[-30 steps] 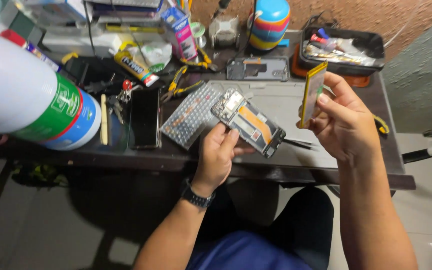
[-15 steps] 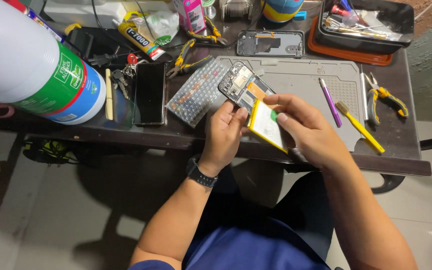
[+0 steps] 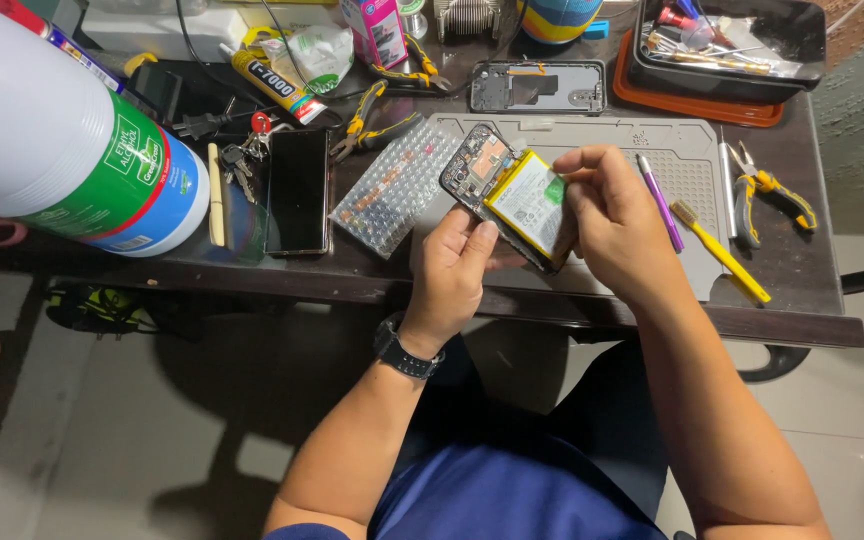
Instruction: Applying adhesive tape and installing a battery into a smartphone frame during repair.
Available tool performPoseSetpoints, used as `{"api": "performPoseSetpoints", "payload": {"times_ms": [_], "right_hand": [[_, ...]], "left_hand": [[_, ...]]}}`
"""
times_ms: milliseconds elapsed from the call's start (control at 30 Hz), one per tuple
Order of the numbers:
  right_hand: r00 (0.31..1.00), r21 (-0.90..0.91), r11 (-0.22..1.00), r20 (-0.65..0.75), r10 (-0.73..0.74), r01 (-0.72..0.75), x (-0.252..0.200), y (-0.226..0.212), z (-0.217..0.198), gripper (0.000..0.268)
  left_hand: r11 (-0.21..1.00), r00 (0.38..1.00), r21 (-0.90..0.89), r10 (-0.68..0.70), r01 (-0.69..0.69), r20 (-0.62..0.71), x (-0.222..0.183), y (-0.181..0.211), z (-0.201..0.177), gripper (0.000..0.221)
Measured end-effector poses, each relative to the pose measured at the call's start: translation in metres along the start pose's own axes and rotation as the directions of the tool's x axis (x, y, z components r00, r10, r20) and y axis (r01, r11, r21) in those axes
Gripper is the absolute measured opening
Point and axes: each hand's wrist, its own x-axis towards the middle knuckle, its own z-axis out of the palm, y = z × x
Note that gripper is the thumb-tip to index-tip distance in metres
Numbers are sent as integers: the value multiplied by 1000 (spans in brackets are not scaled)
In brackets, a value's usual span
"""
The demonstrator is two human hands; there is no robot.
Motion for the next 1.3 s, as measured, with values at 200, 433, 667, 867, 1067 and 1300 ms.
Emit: {"api": "performPoseSetpoints", "payload": {"times_ms": [200, 433, 667, 867, 1067, 1300], "right_hand": [[993, -16, 996, -76, -92, 91, -3, 1, 2, 28], [980, 28, 991, -151, -128, 134, -10, 15, 13, 26], [977, 157, 978, -185, -104, 134, -10, 21, 11, 20], [980, 215, 969, -179, -83, 122, -8, 22, 10, 16], [980, 267, 956, -182, -78, 125, -10, 12, 14, 17], [985, 270, 952, -135, -108, 141, -1, 52, 7, 19]], "left_hand": [[1000, 1000, 7, 1, -1, 21, 0, -1, -1, 40], [1000, 1000, 5, 12, -12, 16, -1, -1, 1, 40], [999, 999, 40, 20, -21, 28, -2, -2, -1, 37], [999, 1000, 44, 12, -13, 25, -2, 3, 2, 36], [1000, 999, 14, -17, 17, 33, 0, 0, 0, 39], [999, 1000, 46, 4, -5, 19, -2, 3, 2, 39]]}}
